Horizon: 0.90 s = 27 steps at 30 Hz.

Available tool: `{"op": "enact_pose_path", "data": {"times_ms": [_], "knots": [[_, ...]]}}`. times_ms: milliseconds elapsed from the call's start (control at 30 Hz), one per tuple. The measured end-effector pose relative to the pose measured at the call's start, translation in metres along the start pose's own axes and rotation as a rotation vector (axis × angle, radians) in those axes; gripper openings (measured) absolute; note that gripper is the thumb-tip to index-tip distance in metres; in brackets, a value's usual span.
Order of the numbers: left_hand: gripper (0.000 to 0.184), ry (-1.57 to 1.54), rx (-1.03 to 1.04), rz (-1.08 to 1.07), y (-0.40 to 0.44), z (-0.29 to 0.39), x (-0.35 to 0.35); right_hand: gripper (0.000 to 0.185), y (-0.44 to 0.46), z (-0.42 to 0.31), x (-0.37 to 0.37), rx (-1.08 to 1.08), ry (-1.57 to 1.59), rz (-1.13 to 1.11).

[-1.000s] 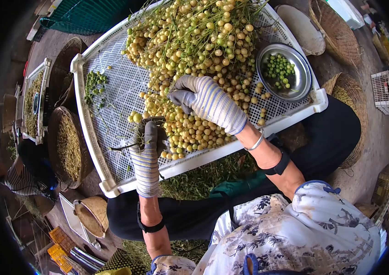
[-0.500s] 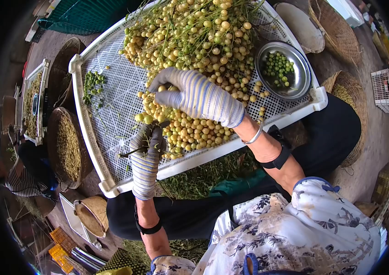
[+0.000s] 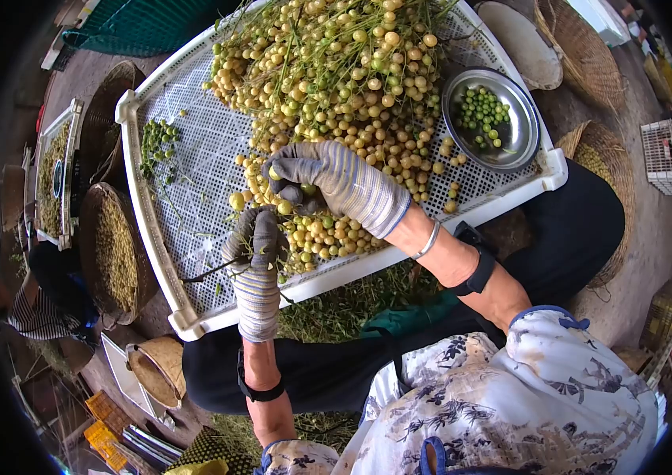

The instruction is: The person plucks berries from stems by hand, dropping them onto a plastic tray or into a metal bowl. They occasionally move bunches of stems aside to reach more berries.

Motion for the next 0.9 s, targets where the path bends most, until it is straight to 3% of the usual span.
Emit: {"op": "enact_pose_path", "data": {"times_ms": [33,133,167,200,267,400,433,600,667,700,800,833,867,900], "knots": [[0.020,-0.020,-0.011,0.002,0.000,-0.001,-0.001,0.044,0.002,0.001,-0.004,-0.034,0.018,-0.025],[0.018,-0.084,-0.046,0.004,0.001,-0.004,-0.002,0.041,0.007,0.010,-0.009,-0.504,-0.456,-0.130],[0.018,-0.092,-0.045,0.015,0.001,-0.003,0.001,0.037,0.000,-0.001,-0.003,-0.283,-0.479,-0.179],[0.018,-0.108,-0.059,0.025,0.000,-0.002,0.004,0.031,0.000,0.003,-0.003,-0.282,-0.470,-0.187],[0.018,-0.139,-0.085,0.047,-0.002,0.001,0.006,0.027,-0.004,-0.007,-0.005,0.052,-0.157,-0.132],[0.017,0.039,-0.077,-0.131,-0.002,0.011,-0.002,0.029,0.000,0.006,-0.016,0.014,0.221,0.010],[0.014,-0.001,-0.143,-0.096,-0.005,0.015,0.000,0.035,0.002,0.004,-0.021,-0.036,0.167,0.019],[0.017,0.552,0.125,-0.184,0.004,0.007,-0.007,0.064,0.006,-0.012,-0.015,-0.101,-0.298,-0.203],[0.024,0.810,0.199,-0.188,0.000,0.010,-0.007,0.057,0.010,-0.005,-0.008,-0.270,-0.510,-0.278],[0.038,0.995,0.272,-0.213,0.002,0.010,-0.007,0.046,0.012,-0.005,-0.007,-0.290,-0.578,-0.325],[0.042,0.971,0.248,-0.143,0.000,0.005,-0.008,0.034,0.003,-0.018,-0.002,-0.047,-0.522,-0.276],[0.042,0.876,0.260,-0.112,0.001,0.003,-0.009,0.027,0.003,-0.011,-0.002,-0.182,-0.507,-0.258],[0.032,0.745,0.270,-0.093,0.001,-0.002,-0.010,0.026,0.001,-0.010,-0.004,-0.100,-0.313,-0.190],[0.033,0.592,0.114,-0.111,0.001,-0.008,-0.011,0.025,-0.001,-0.009,-0.006,-0.019,-0.118,-0.122]]}}
Point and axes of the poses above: each hand's wrist, its own y-axis towards the middle knuckle, its own x-axis out of the palm, z = x × y, the point moved 1 cm from there along y, towards the middle knuckle, and after that the axes turned 9 degrees about -x, right-handed, at the moved point
